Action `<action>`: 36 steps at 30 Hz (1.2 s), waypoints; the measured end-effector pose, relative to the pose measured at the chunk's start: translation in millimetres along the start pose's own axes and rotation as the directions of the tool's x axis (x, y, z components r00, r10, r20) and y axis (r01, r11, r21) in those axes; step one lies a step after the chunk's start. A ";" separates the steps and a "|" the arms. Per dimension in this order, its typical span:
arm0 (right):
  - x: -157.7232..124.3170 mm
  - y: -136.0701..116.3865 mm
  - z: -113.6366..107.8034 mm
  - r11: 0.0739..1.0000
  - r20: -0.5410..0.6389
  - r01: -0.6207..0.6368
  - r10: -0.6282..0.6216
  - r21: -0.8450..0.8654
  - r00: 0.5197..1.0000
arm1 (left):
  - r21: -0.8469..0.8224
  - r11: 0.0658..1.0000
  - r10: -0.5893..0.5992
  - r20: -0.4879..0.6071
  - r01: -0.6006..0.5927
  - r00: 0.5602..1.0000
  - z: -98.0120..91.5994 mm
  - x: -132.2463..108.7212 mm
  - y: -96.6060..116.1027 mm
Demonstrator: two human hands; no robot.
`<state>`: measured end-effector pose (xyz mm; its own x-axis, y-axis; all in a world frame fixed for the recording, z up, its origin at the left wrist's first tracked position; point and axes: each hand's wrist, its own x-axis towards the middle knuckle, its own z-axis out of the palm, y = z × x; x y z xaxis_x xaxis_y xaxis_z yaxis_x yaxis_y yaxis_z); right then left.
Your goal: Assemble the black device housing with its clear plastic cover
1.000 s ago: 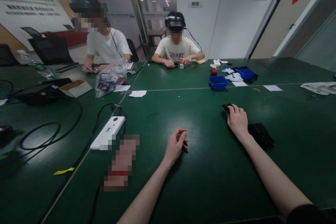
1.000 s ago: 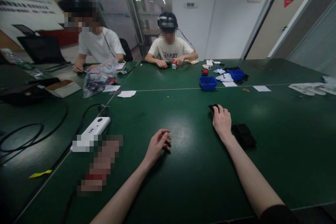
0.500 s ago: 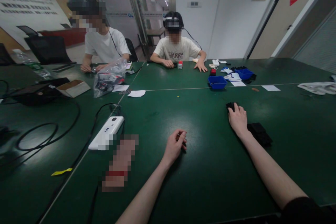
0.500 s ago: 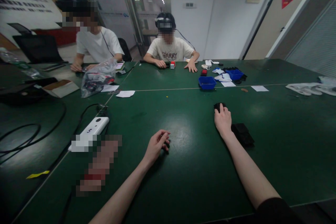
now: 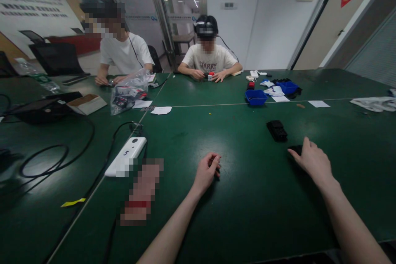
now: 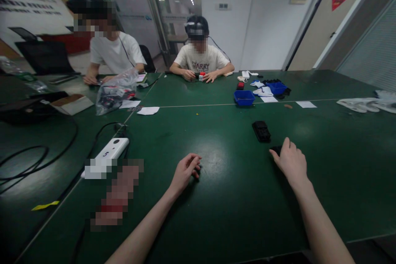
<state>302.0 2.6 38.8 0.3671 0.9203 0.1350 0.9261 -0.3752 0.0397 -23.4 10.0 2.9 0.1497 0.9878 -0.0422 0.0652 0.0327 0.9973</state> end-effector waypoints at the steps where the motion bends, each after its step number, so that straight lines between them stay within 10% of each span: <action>1: 0.2 5.8 2.4 0.999 0.064 -0.028 0.026 0.026 0.998 | -0.001 1.000 -0.001 0.001 0.001 1.000 0.2 -0.2 0.3; 5: 4.5 14.3 12.0 0.994 0.153 -0.069 0.055 0.090 0.987 | -0.001 1.000 -0.002 0.000 0.002 1.000 0.6 -0.5 0.8; 22: 9.9 -12.1 1.3 0.783 -0.230 0.058 0.110 0.620 0.967 | 0.016 1.000 -0.010 0.024 0.010 1.000 -0.4 0.4 -2.5; 26: -6.1 -55.0 -9.5 0.514 0.044 0.008 -0.088 0.858 0.995 | 0.026 1.000 -0.013 0.027 0.012 1.000 -0.5 -0.1 -0.6; 30: -33.4 -103.3 -9.0 0.245 0.179 -0.080 -0.411 0.966 0.894 | 0.012 1.000 -0.025 0.029 0.025 0.999 -0.2 -1.2 1.2; 36: -67.8 -145.0 13.5 0.133 0.152 -0.087 -0.621 0.987 0.769 | 0.065 0.998 0.025 0.044 -0.027 0.999 -0.3 -2.8 3.8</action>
<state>144.0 -3.9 10.5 -0.2798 0.9574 -0.0710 0.1774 -0.0211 -0.9839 -23.9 7.4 6.9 0.1946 0.9807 -0.0203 0.1251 -0.0043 0.9921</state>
